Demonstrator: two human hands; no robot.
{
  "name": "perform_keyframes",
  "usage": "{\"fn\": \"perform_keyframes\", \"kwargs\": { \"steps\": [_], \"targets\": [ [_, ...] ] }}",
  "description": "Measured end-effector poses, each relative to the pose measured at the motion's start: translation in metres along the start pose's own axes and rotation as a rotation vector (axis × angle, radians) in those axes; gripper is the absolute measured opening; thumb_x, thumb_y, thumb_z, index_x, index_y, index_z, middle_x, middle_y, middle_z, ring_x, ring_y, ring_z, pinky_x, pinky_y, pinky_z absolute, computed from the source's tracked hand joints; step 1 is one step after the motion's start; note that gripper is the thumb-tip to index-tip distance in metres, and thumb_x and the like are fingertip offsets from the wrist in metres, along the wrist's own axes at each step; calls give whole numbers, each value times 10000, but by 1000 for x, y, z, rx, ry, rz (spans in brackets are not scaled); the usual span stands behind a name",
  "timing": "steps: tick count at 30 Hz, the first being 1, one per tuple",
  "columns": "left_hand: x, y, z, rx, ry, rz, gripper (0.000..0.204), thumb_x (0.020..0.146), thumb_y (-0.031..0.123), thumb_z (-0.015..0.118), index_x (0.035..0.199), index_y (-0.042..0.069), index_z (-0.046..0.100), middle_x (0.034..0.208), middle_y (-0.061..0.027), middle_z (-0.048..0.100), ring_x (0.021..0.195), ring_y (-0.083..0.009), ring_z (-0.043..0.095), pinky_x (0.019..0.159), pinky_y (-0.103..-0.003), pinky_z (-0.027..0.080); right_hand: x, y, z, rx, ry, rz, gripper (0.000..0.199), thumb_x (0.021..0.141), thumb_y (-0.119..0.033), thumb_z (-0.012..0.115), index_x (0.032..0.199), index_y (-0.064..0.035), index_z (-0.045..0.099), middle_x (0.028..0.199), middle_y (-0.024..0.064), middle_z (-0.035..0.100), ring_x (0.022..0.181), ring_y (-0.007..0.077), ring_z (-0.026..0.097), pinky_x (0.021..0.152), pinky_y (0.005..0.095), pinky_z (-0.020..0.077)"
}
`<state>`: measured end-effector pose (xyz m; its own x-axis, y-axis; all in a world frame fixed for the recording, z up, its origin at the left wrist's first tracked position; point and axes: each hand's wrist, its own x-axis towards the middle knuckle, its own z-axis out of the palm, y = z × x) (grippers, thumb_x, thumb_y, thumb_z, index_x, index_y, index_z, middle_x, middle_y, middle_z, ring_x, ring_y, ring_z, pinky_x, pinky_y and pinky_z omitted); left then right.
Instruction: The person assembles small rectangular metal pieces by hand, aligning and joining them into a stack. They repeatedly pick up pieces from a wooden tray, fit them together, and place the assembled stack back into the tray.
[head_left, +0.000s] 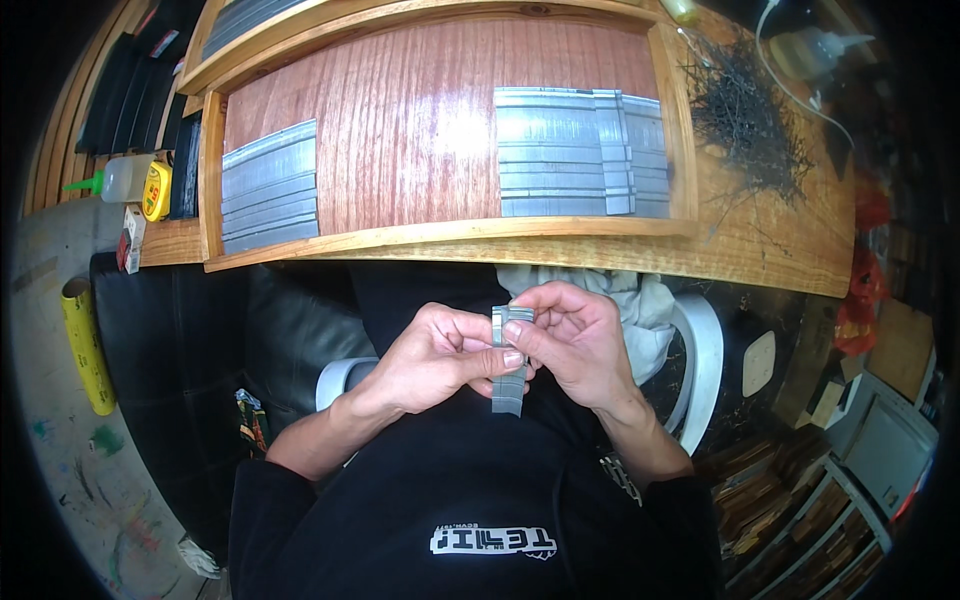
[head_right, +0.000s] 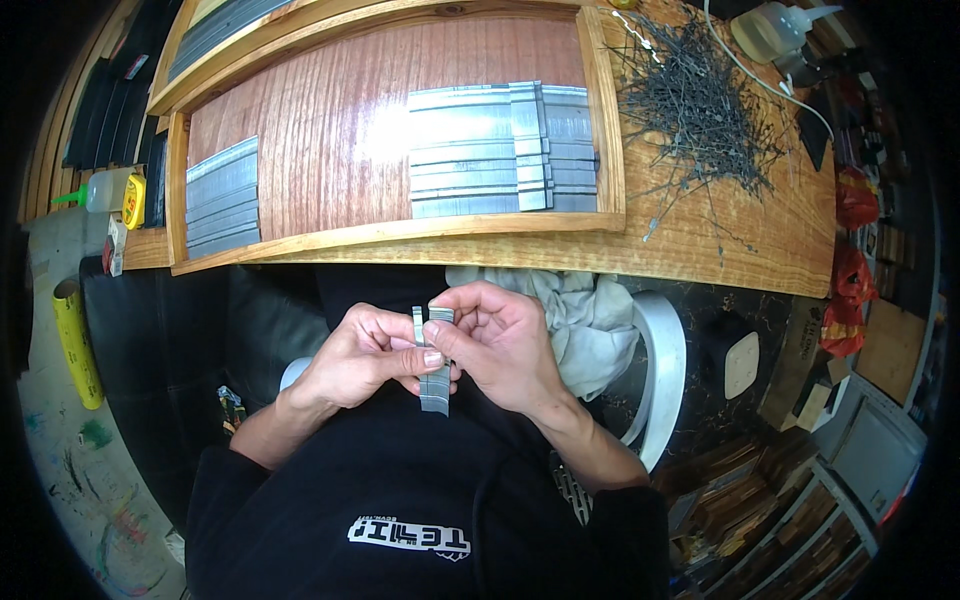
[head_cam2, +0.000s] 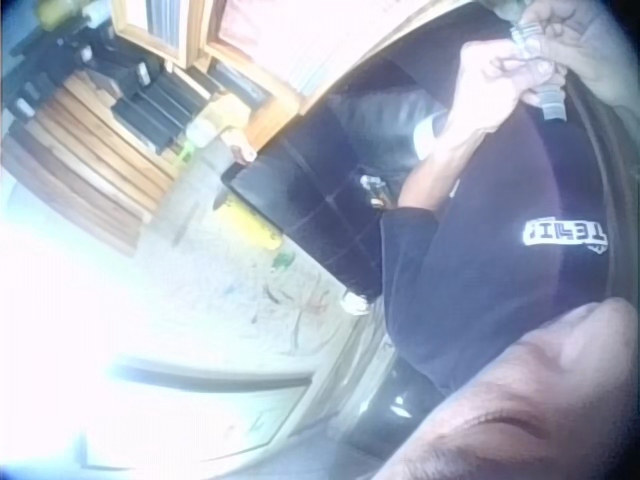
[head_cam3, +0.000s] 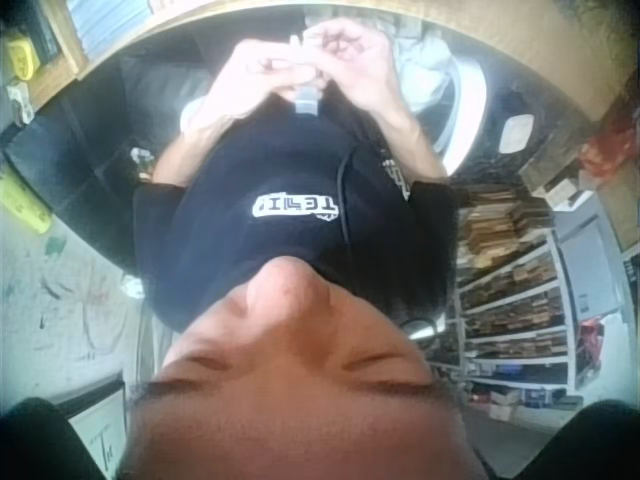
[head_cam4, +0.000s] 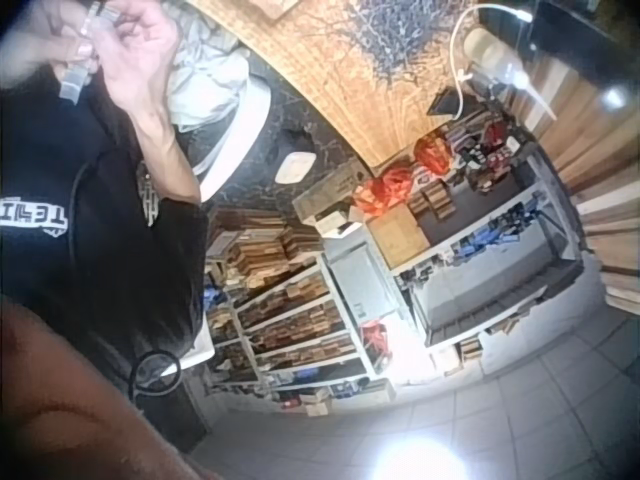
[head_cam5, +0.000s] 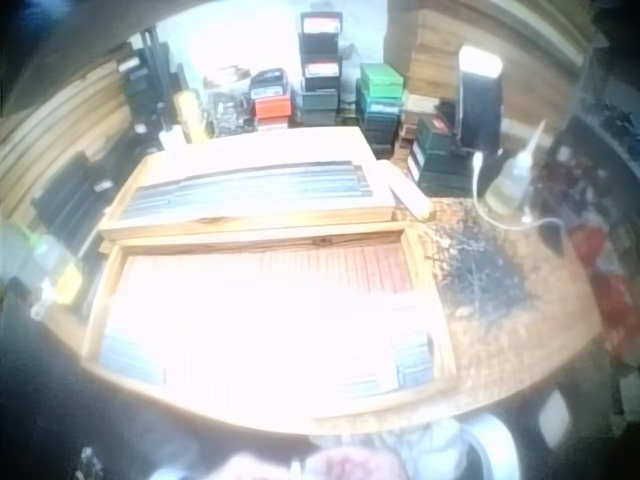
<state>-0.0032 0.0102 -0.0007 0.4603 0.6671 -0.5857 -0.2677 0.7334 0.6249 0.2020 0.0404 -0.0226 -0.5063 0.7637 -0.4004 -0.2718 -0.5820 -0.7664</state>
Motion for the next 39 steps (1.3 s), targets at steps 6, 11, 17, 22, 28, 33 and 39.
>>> {"fn": "perform_keyframes", "kwargs": {
  "steps": [6, 11, 17, 22, 28, 33, 39],
  "targets": [
    [0, -8, -2, 48, -4, 26, 198, 1000, 77, 723, 1174, -8, 762, 1028, -106, 791, 879, -129, 746, 747, -273, 632, -1, -10, 0, -74, -45, 86, 113, 990, 1, 704, 1080, 69, 702, 959, 91, 702, 763, 102, 680, 618, 223, 551],
    [-1, -6, 1, 48, 12, 22, 183, 995, 54, 721, 1155, -26, 762, 1013, -114, 790, 878, -140, 747, 766, -276, 634, 0, -5, -1, -135, -24, 17, 140, 993, -47, 717, 1046, 82, 723, 874, 105, 735, 711, 93, 695, 592, 224, 565],
    [0, -7, 0, 55, 4, 34, 190, 1000, 66, 720, 1166, -15, 763, 1021, -95, 789, 874, -121, 737, 761, -267, 627, -1, -3, 0, -179, 1, -19, 124, 993, -36, 708, 1024, 83, 726, 885, 80, 697, 702, 86, 684, 585, 224, 558],
    [2, -8, 3, 21, 38, 36, 166, 987, 24, 719, 1135, -39, 759, 989, -128, 786, 875, -163, 756, 763, -296, 646, -2, -5, 1, -165, 40, 4, 115, 994, -17, 696, 1029, 89, 724, 926, 74, 687, 728, 89, 682, 610, 222, 555],
    [3, -11, 2, 50, 84, 21, 151, 990, 58, 733, 1124, 1, 773, 940, -59, 780, 827, -92, 722, 721, -258, 615, -5, -6, -3, -204, 67, -31, 109, 997, -2, 690, 1043, 90, 726, 940, 68, 693, 818, 95, 689, 709, 226, 560],
    [3, -7, 0, 98, 52, 5, 129, 989, 73, 742, 1086, -2, 781, 901, -44, 772, 789, -72, 697, 701, -245, 596, -6, -8, -3, -197, 47, 10, 127, 996, -18, 704, 1061, 86, 734, 955, 71, 707, 825, 93, 690, 726, 227, 562],
    [2, -9, 1, 104, 55, 25, 124, 986, 82, 749, 1061, -11, 784, 882, -43, 769, 772, -67, 688, 695, -244, 591, -4, -7, -2, -258, 9, 4, 129, 993, -50, 721, 1031, 71, 749, 938, 63, 715, 808, 82, 687, 708, 227, 560]
  ]
}}
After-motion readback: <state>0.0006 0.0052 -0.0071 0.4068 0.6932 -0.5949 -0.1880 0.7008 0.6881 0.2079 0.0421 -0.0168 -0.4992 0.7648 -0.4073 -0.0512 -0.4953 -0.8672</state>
